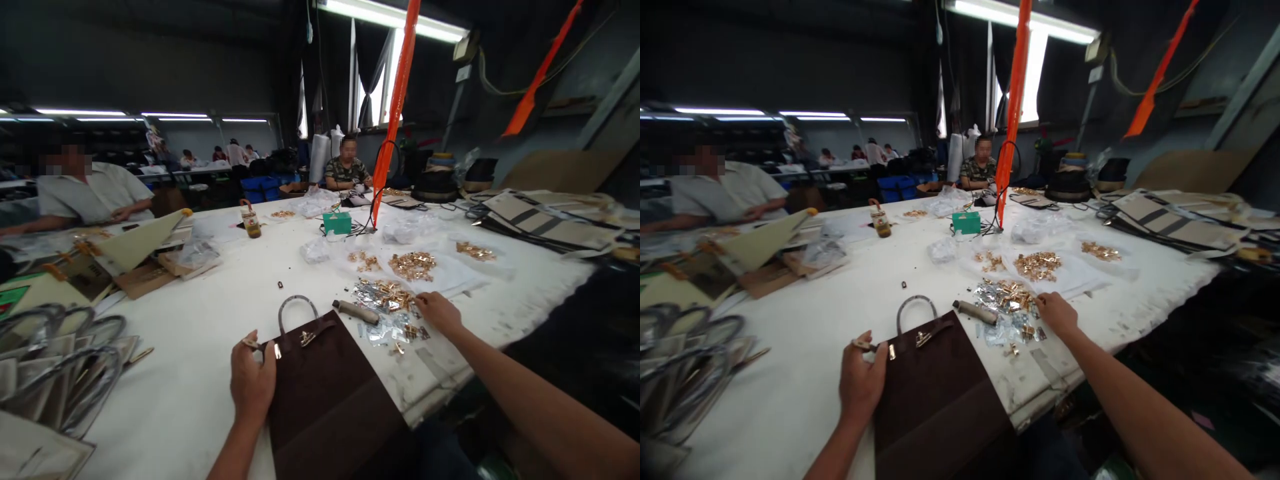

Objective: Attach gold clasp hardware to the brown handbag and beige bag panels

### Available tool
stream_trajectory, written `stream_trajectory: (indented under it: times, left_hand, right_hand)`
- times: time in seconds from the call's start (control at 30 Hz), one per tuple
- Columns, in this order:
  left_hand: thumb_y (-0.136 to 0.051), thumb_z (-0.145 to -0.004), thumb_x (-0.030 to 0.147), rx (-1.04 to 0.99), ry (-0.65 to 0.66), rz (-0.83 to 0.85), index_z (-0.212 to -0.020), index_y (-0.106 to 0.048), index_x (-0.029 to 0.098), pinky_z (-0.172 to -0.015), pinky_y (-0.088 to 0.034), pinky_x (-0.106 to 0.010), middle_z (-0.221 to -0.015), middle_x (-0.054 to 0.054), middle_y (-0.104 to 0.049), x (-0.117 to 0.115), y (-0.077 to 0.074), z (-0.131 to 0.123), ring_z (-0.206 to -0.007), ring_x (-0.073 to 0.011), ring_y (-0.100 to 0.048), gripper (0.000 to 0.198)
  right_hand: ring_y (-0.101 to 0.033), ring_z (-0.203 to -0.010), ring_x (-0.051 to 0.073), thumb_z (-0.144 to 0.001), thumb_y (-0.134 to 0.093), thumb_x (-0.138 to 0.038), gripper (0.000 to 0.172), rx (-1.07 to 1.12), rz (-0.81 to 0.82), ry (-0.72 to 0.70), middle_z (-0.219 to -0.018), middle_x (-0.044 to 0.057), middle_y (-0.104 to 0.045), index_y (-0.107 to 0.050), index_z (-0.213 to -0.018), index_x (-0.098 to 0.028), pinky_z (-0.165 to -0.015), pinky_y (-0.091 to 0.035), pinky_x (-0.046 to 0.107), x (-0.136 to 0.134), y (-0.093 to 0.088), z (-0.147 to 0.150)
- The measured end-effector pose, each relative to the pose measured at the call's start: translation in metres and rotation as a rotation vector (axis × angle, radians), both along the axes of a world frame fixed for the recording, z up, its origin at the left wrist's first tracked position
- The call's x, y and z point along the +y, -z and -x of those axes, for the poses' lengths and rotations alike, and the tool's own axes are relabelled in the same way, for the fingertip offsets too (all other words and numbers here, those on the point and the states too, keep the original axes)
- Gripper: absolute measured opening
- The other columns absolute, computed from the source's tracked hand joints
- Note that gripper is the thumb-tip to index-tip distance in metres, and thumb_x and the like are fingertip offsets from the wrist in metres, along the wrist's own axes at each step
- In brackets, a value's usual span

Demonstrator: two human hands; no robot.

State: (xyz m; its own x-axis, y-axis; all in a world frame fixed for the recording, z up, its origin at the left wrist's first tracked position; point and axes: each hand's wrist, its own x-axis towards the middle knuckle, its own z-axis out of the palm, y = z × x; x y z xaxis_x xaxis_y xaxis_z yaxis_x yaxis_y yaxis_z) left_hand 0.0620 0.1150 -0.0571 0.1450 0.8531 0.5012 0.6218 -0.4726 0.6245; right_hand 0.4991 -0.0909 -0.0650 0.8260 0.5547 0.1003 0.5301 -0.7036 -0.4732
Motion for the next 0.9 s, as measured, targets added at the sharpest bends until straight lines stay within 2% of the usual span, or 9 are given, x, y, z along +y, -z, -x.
stream_trajectory:
  times: [0.13,0.27,0.37,0.43,0.5,0.6,0.67,0.77,0.9]
  left_hand:
    - [-0.055,-0.095,0.039,0.056,0.080,-0.296,-0.134,-0.049,0.015,-0.107,-0.048,-0.051,-0.127,-0.018,-0.058,-0.022,-0.009,-0.002,-0.125,-0.0333,-0.054,0.046]
    - [-0.059,-0.096,0.030,0.142,0.198,-0.424,-0.142,-0.044,0.017,-0.111,-0.044,-0.050,-0.135,-0.018,-0.055,-0.042,-0.037,-0.015,-0.130,-0.0318,-0.052,0.051]
    - [-0.061,-0.095,0.027,0.322,0.343,-0.342,-0.133,-0.054,0.020,-0.111,-0.043,-0.047,-0.130,-0.014,-0.061,-0.041,-0.057,-0.037,-0.124,-0.0293,-0.055,0.039]
    - [-0.065,-0.091,0.030,0.527,0.443,-0.203,-0.124,-0.060,0.020,-0.107,-0.044,-0.045,-0.126,-0.012,-0.064,-0.035,-0.063,-0.055,-0.120,-0.0297,-0.056,0.034]
    - [-0.069,-0.088,0.034,0.697,0.505,-0.079,-0.114,-0.066,0.019,-0.100,-0.046,-0.045,-0.120,-0.013,-0.066,-0.026,-0.064,-0.071,-0.116,-0.0316,-0.058,0.030]
    - [-0.069,-0.086,0.034,0.805,0.544,-0.008,-0.100,-0.071,0.019,-0.093,-0.047,-0.044,-0.108,-0.013,-0.068,-0.017,-0.061,-0.088,-0.109,-0.0328,-0.060,0.020]
    - [-0.065,-0.087,0.030,0.818,0.553,0.008,-0.096,-0.072,0.019,-0.092,-0.046,-0.044,-0.105,-0.014,-0.069,-0.014,-0.060,-0.093,-0.109,-0.0328,-0.061,0.015]
    - [-0.061,-0.088,0.026,0.813,0.570,0.046,-0.091,-0.073,0.019,-0.096,-0.044,-0.045,-0.102,-0.014,-0.070,-0.012,-0.062,-0.097,-0.108,-0.0327,-0.061,0.014]
    - [-0.058,-0.090,0.031,0.734,0.565,0.128,-0.090,-0.073,0.019,-0.089,-0.046,-0.042,-0.097,-0.013,-0.072,-0.007,-0.066,-0.102,-0.097,-0.0300,-0.065,0.019]
  right_hand:
    - [-0.069,-0.088,0.027,-0.084,-0.064,-0.039,0.024,0.064,-0.028,-0.018,-0.099,0.011,-0.077,-0.077,-0.092,-0.021,-0.073,-0.046,0.035,-0.006,0.002,-0.010]
    - [-0.070,-0.088,0.026,-0.081,-0.064,-0.043,0.024,0.089,-0.154,-0.018,-0.093,0.007,-0.077,-0.072,-0.089,-0.022,-0.080,-0.048,0.035,-0.022,-0.011,0.001]
    - [-0.070,-0.079,0.026,-0.077,-0.068,-0.052,0.030,0.202,-0.356,-0.074,-0.083,0.006,-0.076,-0.070,-0.086,-0.023,-0.075,-0.050,0.036,-0.024,-0.029,0.045]
    - [-0.069,-0.072,0.025,-0.077,-0.069,-0.054,0.033,0.357,-0.457,-0.220,-0.076,0.004,-0.073,-0.069,-0.088,-0.023,-0.068,-0.050,0.035,-0.017,-0.039,0.088]
    - [-0.068,-0.069,0.023,-0.079,-0.070,-0.050,0.029,0.521,-0.533,-0.363,-0.074,0.002,-0.071,-0.067,-0.088,-0.023,-0.065,-0.051,0.034,-0.002,-0.045,0.131]
    - [-0.068,-0.069,0.021,-0.081,-0.070,-0.045,0.030,0.731,-0.673,-0.451,-0.076,0.001,-0.070,-0.067,-0.100,-0.022,-0.063,-0.053,0.033,0.025,-0.044,0.177]
    - [-0.067,-0.064,0.020,-0.083,-0.069,-0.045,0.036,0.801,-0.712,-0.464,-0.073,0.000,-0.069,-0.068,-0.110,-0.021,-0.061,-0.053,0.032,0.040,-0.040,0.193]
    - [-0.065,-0.060,0.020,-0.087,-0.066,-0.047,0.035,0.853,-0.661,-0.509,-0.065,0.000,-0.068,-0.071,-0.109,-0.019,-0.061,-0.053,0.032,0.054,-0.031,0.200]
    - [-0.068,-0.068,0.019,-0.082,-0.070,-0.037,0.035,0.838,-0.594,-0.626,-0.079,0.001,-0.072,-0.071,-0.113,-0.019,-0.064,-0.053,0.030,0.062,-0.020,0.201]
